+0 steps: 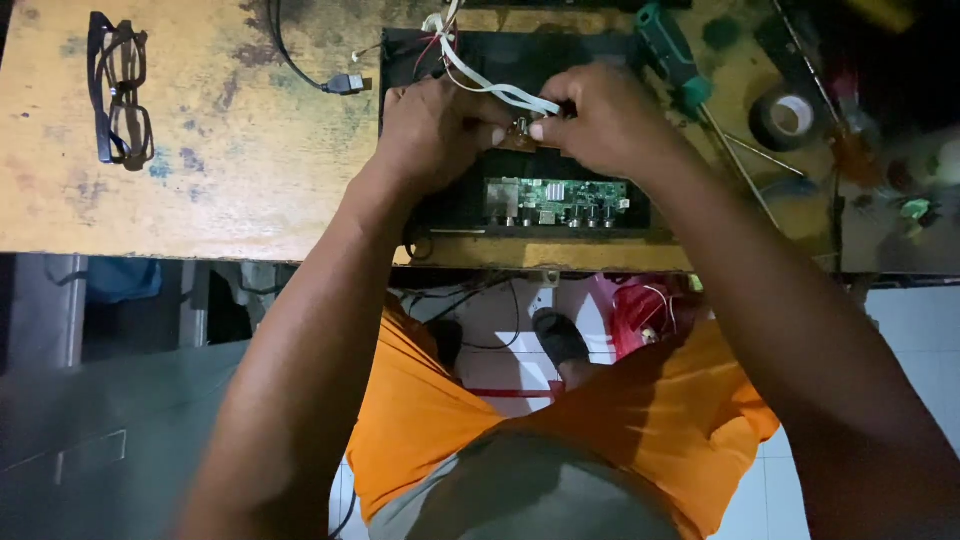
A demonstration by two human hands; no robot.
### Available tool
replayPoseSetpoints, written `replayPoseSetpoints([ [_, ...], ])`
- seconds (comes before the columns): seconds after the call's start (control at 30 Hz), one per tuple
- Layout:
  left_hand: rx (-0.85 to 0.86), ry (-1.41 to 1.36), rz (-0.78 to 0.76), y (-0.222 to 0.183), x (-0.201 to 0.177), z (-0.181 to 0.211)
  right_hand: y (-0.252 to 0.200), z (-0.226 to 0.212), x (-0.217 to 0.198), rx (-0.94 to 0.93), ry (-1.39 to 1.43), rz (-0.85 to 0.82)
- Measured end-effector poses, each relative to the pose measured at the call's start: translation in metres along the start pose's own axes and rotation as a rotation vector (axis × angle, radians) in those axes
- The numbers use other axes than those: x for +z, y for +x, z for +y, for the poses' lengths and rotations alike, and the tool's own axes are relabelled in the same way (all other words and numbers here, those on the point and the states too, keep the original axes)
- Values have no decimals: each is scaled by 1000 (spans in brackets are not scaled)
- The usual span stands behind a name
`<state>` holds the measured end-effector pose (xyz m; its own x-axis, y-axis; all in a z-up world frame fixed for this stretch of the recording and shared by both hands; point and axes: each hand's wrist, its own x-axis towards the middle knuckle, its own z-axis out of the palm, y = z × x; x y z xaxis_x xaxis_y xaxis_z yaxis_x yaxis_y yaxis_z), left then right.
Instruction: Removing a circuit board from an electronic device by unscrewing fasteners and disconnecting wires.
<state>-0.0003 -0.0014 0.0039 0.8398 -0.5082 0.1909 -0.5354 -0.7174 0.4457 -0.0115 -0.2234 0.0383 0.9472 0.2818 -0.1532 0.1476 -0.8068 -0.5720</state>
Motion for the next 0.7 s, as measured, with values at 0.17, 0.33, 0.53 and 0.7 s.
replayPoseSetpoints([
  [0.17, 36, -13, 69, -3, 6, -5, 1, 18, 14, -186, -94, 90],
  [0.33, 25, -39, 30, -2, 3, -1, 3, 29, 19, -347, -186, 132],
  [0.53, -3, 15, 47, 1, 6, -4, 8, 37, 20, -357, -165, 126],
  [0.7, 3, 67, 106, 5, 23, -15, 5, 33, 22, -401, -372, 141],
])
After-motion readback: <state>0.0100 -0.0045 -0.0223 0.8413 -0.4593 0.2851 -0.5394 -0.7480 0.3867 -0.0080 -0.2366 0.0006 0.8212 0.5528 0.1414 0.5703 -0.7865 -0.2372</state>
